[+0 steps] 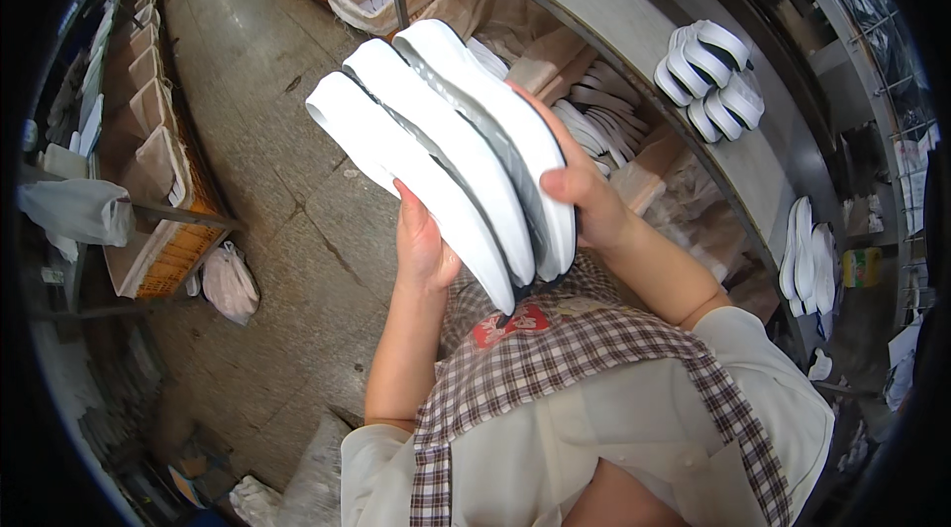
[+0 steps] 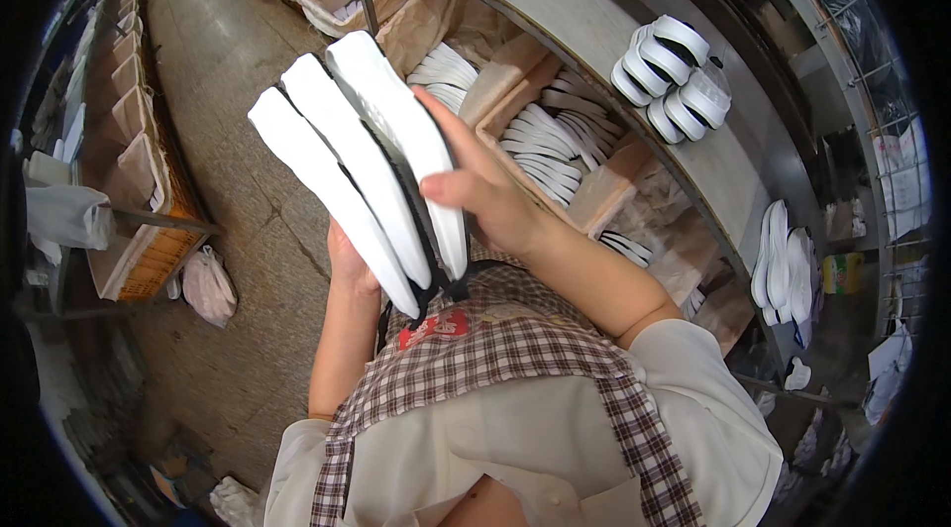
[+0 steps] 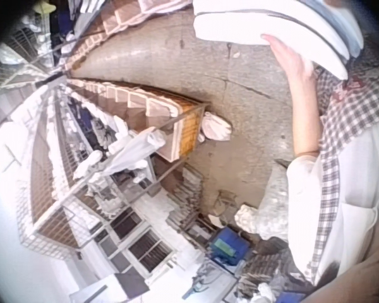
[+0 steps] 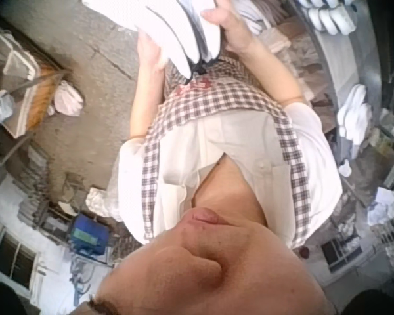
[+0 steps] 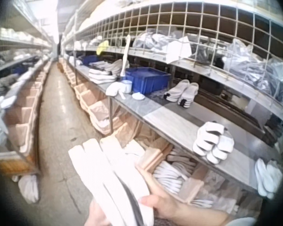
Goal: The person repeatedly picks up white and black slippers from bins and a table, turns them over to view the soles, and places them back. The person handles the slippers one at a time, inspecting the top and bottom surfaces before returning them to the bins or table.
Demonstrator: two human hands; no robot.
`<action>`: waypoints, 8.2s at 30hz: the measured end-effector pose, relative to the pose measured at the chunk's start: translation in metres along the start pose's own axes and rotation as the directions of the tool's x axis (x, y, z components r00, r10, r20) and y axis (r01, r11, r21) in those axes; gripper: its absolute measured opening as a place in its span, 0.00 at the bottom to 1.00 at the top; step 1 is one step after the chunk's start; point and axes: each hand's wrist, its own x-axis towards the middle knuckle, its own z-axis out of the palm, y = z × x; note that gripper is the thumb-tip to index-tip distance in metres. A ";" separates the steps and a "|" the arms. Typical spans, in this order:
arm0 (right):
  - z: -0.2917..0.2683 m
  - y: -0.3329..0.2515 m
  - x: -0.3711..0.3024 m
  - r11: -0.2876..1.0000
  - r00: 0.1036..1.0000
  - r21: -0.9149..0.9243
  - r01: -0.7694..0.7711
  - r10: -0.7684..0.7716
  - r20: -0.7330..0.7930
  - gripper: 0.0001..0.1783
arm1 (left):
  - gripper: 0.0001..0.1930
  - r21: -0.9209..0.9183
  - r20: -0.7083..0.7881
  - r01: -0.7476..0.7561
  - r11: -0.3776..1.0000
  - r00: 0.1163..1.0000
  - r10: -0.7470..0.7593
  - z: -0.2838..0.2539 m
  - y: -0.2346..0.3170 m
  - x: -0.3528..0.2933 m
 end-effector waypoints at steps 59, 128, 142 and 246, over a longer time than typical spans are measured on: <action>-0.001 0.004 -0.018 0.951 0.968 -0.288 0.108 -0.034 0.249 0.56 | 0.27 0.166 0.005 -0.088 0.982 0.996 0.088 -0.001 0.016 0.005; -0.047 0.009 -0.004 0.829 0.966 -0.558 -0.034 0.171 0.195 0.62 | 0.19 0.462 0.036 -0.246 0.852 0.965 0.259 -0.026 0.052 0.012; -0.076 0.019 0.010 0.679 0.921 -0.631 0.376 -0.200 0.333 0.33 | 0.18 0.035 -0.215 0.066 0.997 0.975 -0.057 0.040 0.015 -0.004; -0.060 0.011 0.001 0.581 0.974 0.782 -0.226 0.163 0.160 0.44 | 0.27 -0.429 0.389 0.207 0.879 0.921 -0.028 0.008 0.028 0.005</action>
